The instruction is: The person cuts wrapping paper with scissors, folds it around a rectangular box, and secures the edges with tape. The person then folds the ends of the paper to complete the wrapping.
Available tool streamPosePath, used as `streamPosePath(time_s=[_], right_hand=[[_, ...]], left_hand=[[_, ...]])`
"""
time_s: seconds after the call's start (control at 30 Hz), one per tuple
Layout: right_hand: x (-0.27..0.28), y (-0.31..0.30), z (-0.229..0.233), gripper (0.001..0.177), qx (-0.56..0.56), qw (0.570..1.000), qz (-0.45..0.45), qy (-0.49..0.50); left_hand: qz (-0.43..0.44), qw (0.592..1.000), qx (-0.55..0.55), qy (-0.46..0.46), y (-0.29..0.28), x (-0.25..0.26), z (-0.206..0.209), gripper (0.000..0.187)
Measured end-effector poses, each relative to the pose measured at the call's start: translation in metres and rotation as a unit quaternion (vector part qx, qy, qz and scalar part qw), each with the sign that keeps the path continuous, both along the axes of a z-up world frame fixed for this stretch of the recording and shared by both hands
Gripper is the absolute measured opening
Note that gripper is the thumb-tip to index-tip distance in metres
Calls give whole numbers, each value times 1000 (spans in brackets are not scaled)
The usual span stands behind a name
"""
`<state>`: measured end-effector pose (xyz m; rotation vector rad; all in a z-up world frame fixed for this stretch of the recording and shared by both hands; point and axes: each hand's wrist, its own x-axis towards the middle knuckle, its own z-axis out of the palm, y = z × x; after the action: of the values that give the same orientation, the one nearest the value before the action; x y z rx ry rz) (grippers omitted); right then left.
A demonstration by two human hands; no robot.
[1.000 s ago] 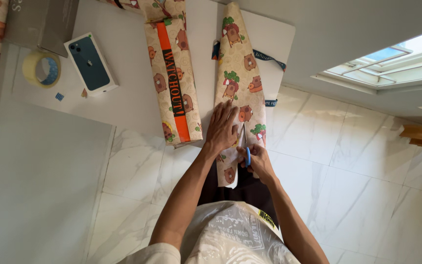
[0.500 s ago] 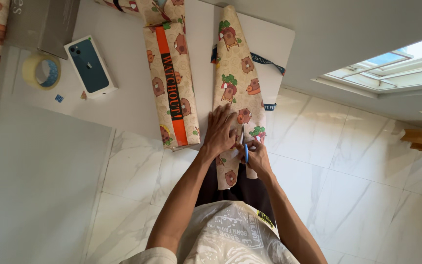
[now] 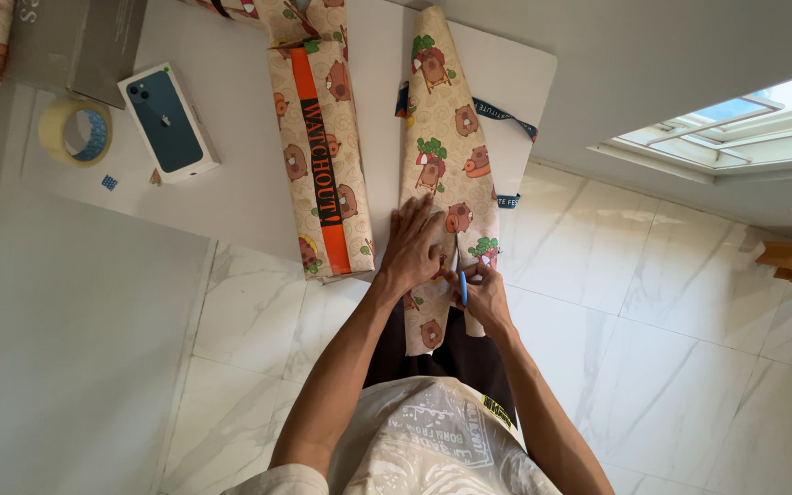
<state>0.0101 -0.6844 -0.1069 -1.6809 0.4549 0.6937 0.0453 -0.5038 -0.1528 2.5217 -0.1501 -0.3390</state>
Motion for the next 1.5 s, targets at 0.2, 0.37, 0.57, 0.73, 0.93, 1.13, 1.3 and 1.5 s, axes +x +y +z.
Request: streamPosePath(time_s=[0.2, 0.37, 0.57, 0.73, 0.93, 1.13, 1.3, 1.5], right_hand=[[-2, 2, 1, 38, -7, 1000, 0, -4], [2, 1, 4, 38, -11, 1000, 5, 0], [14, 3, 10, 41, 7, 1000, 12, -11], [25, 7, 16, 42, -27, 999, 34, 5], [25, 10, 15, 45, -21, 999, 25, -6], [22, 10, 8, 43, -2, 1000, 11, -24], [24, 10, 8, 43, 7, 1000, 5, -23], [32, 13, 14, 43, -11, 999, 36, -32]], left_hand=[[2, 1000, -2, 4, 0, -1, 5, 73], [3, 1000, -7, -17, -1, 0, 6, 74], [6, 1000, -12, -11, 1, -1, 9, 71], [4, 1000, -19, -10, 1, 1, 6, 70], [11, 999, -31, -16, 0, 0, -1, 70], [11, 999, -31, -15, 1, 1, -4, 70], [9, 999, -34, -17, 2, 0, -3, 70], [5, 999, -49, 2, 3, 3, 3, 75]])
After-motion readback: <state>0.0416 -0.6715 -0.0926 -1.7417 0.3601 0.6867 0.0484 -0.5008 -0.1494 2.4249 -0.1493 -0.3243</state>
